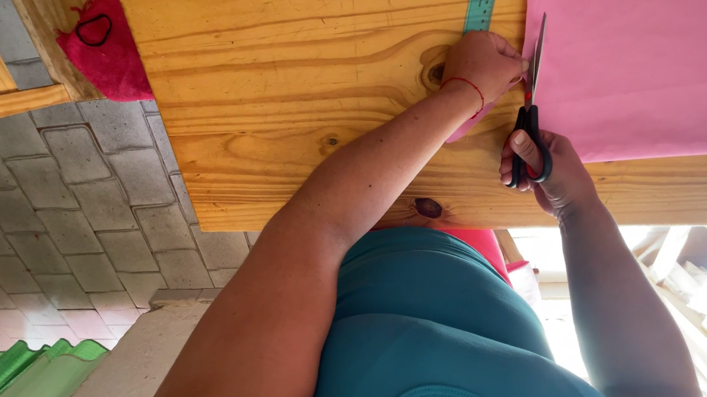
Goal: The person uses scissors to cut a large piece of pink fabric laid out on a wooden table. They follow a pattern and cut along straight lines and curves, removing excess fabric pieces throughout the process.
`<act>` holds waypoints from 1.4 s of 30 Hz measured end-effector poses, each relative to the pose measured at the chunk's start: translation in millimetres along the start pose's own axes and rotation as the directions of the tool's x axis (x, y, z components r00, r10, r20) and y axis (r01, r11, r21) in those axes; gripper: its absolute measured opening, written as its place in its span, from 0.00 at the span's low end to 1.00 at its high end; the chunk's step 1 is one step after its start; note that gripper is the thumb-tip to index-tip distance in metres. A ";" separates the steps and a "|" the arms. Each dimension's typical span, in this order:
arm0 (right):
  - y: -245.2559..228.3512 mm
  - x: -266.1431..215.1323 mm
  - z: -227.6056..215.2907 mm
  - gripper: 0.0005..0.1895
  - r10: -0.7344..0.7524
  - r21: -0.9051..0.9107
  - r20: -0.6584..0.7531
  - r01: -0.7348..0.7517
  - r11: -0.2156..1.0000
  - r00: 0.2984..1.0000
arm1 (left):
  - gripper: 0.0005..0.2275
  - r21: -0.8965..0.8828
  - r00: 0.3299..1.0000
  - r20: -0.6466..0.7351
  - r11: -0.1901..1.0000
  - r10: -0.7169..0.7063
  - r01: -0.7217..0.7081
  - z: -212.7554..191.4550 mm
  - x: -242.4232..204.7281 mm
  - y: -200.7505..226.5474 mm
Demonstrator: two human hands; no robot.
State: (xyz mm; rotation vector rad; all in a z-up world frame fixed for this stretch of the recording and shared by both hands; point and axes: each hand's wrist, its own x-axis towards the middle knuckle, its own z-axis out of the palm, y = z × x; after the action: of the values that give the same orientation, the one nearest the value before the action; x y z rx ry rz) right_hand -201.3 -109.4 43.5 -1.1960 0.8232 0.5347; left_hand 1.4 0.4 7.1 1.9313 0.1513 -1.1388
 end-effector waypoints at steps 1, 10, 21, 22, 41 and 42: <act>-1.1 1.1 0.6 0.32 0.001 0.000 0.001 -0.001 1.000 1.000 | 0.06 -0.001 1.000 0.000 1.000 -0.001 0.001 0.2 -0.8 -0.6; -4.5 10.5 2.8 0.29 0.017 -0.010 -0.053 -0.018 1.000 0.998 | 0.05 -0.054 1.000 0.005 0.998 -0.012 0.012 1.6 3.7 -3.4; -9.8 15.1 2.6 0.28 0.014 0.010 -0.029 -0.014 1.000 0.999 | 0.04 -0.023 1.000 0.000 1.000 -0.006 0.006 1.0 4.5 -3.6; -12.1 16.8 1.9 0.28 0.015 0.010 -0.029 -0.014 1.000 0.999 | 0.04 -0.023 1.000 0.000 1.000 -0.006 0.006 0.1 2.9 -2.6; -27.8 29.1 3.6 0.31 -0.032 -0.040 -0.033 0.031 0.999 0.999 | 0.07 -0.071 1.000 0.017 0.997 0.000 0.001 -5.6 -6.3 3.3; -28.9 30.8 2.9 0.34 -0.035 -0.036 -0.019 0.034 0.999 0.999 | 0.07 -0.085 1.000 0.024 0.996 -0.011 0.013 -8.3 -10.2 5.8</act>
State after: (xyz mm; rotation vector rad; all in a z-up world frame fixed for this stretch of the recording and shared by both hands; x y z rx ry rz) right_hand -160.3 -117.1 36.6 -1.2479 0.8111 0.5121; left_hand 3.9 5.9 20.1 1.8440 0.1955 -1.1443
